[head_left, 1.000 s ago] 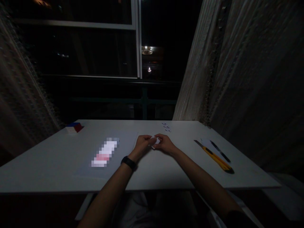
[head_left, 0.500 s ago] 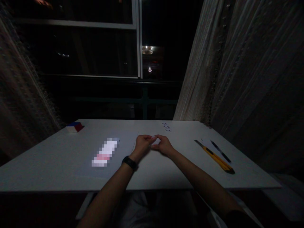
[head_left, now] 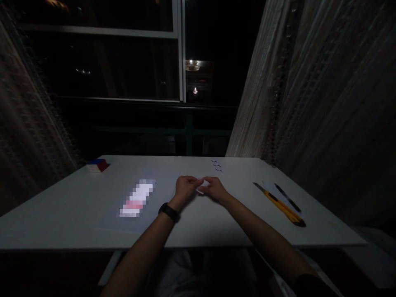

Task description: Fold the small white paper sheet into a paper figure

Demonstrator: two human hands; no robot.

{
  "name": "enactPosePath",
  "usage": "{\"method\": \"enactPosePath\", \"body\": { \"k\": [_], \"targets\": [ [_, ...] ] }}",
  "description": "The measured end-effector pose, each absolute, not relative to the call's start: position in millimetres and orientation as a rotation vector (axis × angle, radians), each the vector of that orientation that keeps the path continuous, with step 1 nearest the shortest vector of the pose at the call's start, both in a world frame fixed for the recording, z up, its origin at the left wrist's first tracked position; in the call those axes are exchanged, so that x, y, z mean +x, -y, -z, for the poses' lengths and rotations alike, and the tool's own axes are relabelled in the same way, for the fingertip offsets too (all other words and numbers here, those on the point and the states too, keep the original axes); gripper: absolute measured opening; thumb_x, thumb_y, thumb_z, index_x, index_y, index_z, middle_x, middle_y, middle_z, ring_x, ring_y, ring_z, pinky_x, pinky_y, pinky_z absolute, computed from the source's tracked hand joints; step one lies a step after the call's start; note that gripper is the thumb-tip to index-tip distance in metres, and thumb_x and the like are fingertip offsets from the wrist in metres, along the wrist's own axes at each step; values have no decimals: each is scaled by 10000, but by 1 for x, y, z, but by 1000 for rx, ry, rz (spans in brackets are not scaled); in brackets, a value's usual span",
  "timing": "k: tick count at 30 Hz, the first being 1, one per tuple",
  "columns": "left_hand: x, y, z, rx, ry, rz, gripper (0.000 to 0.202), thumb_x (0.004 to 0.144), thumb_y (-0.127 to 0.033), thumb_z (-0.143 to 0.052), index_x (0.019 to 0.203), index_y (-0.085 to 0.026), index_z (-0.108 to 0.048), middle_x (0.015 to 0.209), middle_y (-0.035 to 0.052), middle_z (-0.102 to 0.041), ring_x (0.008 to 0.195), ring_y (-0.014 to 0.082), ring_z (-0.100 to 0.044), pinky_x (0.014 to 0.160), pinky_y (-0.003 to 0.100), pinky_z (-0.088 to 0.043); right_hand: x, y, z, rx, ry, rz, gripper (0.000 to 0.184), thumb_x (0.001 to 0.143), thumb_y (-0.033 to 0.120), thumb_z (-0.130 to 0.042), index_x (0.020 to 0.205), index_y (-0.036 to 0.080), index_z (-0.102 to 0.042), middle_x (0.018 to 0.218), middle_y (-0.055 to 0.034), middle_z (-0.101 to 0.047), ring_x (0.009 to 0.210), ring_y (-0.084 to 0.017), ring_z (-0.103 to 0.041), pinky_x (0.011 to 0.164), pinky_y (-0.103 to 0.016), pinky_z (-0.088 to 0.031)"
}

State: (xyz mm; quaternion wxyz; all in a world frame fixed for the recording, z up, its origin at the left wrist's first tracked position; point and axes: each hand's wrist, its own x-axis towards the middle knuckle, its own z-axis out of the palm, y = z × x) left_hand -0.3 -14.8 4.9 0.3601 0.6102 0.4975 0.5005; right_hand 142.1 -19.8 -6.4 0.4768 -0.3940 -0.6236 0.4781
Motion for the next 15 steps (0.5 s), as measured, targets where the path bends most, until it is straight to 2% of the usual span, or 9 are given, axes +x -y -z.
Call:
{"method": "enactPosePath", "body": {
  "k": [5, 10, 12, 15],
  "targets": [
    [3, 19, -11, 1453, -1107, -1296, 314, 495, -383, -745, 622, -103, -678, 553, 44, -620, 497, 122, -522, 470, 228, -370, 144, 19, 3, -951, 1487, -1159, 454, 473, 293, -769, 864, 99, -643, 609, -2, -631, 479, -118, -572, 461, -236, -459],
    [5, 23, -14, 1356, -1065, -1319, 294, 472, -312, -767, 644, -89, -683, 554, 55, -630, 490, 128, -538, 473, 233, -394, 142, 21, 2, -901, 1430, -1293, 503, 445, 272, -794, 890, 97, -641, 586, 4, -634, 484, -116, -573, 505, -262, -486],
    [5, 22, -13, 1316, -1009, -1320, 322, 469, -298, -770, 700, -89, -691, 598, 70, -652, 519, 144, -564, 492, 243, -419, 141, 21, 3, -900, 1381, -1340, 489, 439, 295, -801, 861, 103, -645, 577, 6, -636, 494, -123, -583, 542, -286, -506],
    [4, 18, -10, 1325, -973, -1351, 305, 490, -301, -761, 710, -101, -695, 670, 84, -676, 586, 163, -596, 546, 256, -448, 140, 21, 7, -944, 1346, -1370, 394, 461, 367, -791, 708, 93, -652, 550, -18, -634, 500, -135, -594, 560, -296, -513]
  ]
}}
